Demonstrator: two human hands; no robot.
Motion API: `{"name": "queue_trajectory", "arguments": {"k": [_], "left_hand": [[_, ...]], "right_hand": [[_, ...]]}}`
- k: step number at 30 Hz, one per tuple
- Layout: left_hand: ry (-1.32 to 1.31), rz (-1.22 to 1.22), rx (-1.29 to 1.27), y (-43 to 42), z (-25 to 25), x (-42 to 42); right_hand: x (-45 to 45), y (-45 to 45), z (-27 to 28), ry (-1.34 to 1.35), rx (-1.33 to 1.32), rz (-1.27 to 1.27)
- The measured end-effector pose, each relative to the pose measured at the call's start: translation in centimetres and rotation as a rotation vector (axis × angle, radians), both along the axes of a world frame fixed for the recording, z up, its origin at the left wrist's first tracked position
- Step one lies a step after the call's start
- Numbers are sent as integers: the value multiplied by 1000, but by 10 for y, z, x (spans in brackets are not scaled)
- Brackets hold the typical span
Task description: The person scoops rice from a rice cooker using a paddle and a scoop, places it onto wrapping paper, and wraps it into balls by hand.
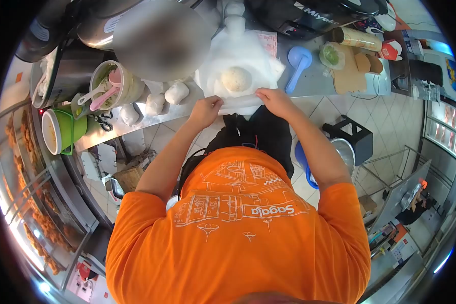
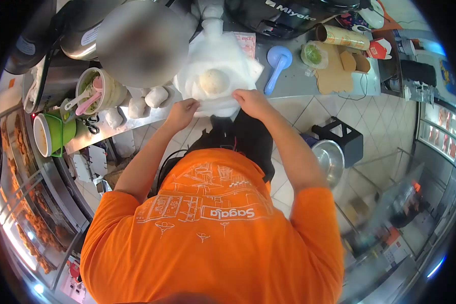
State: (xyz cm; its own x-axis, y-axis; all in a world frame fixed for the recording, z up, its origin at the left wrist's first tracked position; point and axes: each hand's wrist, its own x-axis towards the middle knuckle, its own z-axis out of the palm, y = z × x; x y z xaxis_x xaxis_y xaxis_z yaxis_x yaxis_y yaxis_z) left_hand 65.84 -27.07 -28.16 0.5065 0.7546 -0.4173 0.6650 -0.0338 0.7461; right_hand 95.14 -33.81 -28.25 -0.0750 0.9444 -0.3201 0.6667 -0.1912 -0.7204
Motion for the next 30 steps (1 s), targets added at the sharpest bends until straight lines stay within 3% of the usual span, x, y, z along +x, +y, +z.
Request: {"name": "queue_trajectory", "arguments": {"k": [6,8,12,19,21,26,30], "left_hand": [[-104,67,76,1,-1,2],[-136,13,221,-5,0,-1],[-183,-32,274,-9,-16,-11],[-47,54,304,-13,-14,-4],[1,34,328,-10,-8,-3],[-123,-245,656,-14,-6,-9],[-138,-198,559,-30,7,-6]], "right_hand": [[-6,0,1,-69,10,-73],[-6,1,2,-106,-35,-67],[-8,3,0,-116,3,-92],[-12,-7,0,-175,26,-79],[-7,-12,-10,-141,261,72],[10,-29,-10,-250,345,116],[39,-22,-9,-270,503,333]]}}
